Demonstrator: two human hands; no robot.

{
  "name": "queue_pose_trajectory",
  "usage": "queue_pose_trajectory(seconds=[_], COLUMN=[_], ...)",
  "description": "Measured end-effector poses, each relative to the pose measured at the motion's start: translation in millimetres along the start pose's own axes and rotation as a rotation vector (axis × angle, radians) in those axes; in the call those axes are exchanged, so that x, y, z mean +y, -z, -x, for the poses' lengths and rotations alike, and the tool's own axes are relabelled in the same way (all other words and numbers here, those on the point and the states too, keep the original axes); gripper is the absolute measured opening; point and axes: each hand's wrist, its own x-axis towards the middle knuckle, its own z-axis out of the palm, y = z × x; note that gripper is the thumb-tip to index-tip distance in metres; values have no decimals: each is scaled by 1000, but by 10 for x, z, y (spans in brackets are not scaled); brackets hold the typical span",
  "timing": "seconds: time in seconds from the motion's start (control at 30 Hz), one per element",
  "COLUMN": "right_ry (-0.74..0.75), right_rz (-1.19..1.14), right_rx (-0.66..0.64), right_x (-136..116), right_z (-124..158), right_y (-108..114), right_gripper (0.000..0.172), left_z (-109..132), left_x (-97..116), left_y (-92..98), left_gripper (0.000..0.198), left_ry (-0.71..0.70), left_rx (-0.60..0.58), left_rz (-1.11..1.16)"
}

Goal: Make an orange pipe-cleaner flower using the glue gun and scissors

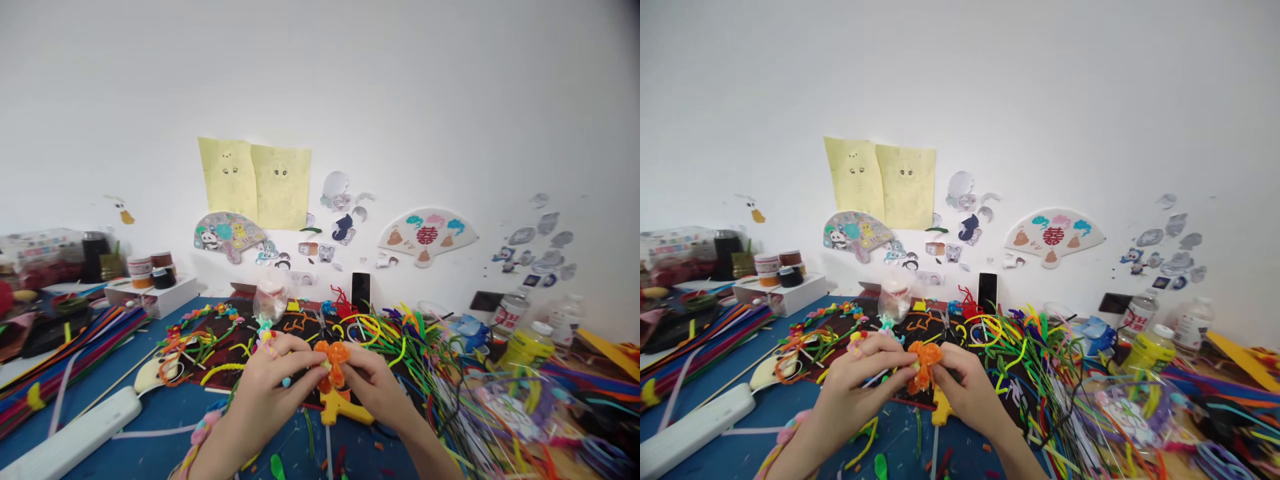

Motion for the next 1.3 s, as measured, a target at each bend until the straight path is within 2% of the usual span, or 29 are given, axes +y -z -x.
queue_pose_trajectory(seconds=[0.1, 0.27, 0.43, 0.63, 0.8, 0.97, 1.3], right_ry=[17, 52, 40, -83, -204, -186, -260], right_rz=[16, -14, -57, -369, -594, -580, -606], right_rx=[38, 105, 107, 19, -20, -49, 56], right_x=[8, 17, -19, -56, 13, 36, 38], right_z=[0, 9, 14, 43, 111, 118, 112], right_y=[-40, -68, -51, -63, -92, -71, -109], right_gripper=[26, 25, 23, 22, 29, 28, 31], left_z=[-3, -23, -26, -19, -6, 8, 38], left_x=[23, 29, 37, 22, 7, 15, -5], left_y=[-3, -20, -1, 90, 93, 74, 50], left_gripper=[14, 13, 15, 33, 36, 38, 34], left_ry=[-3, 5, -10, -110, -158, -200, -259], left_rx=[37, 36, 28, -6, -72, -82, -40], left_rz=[-2, 6, 76, 173, 163, 167, 14])
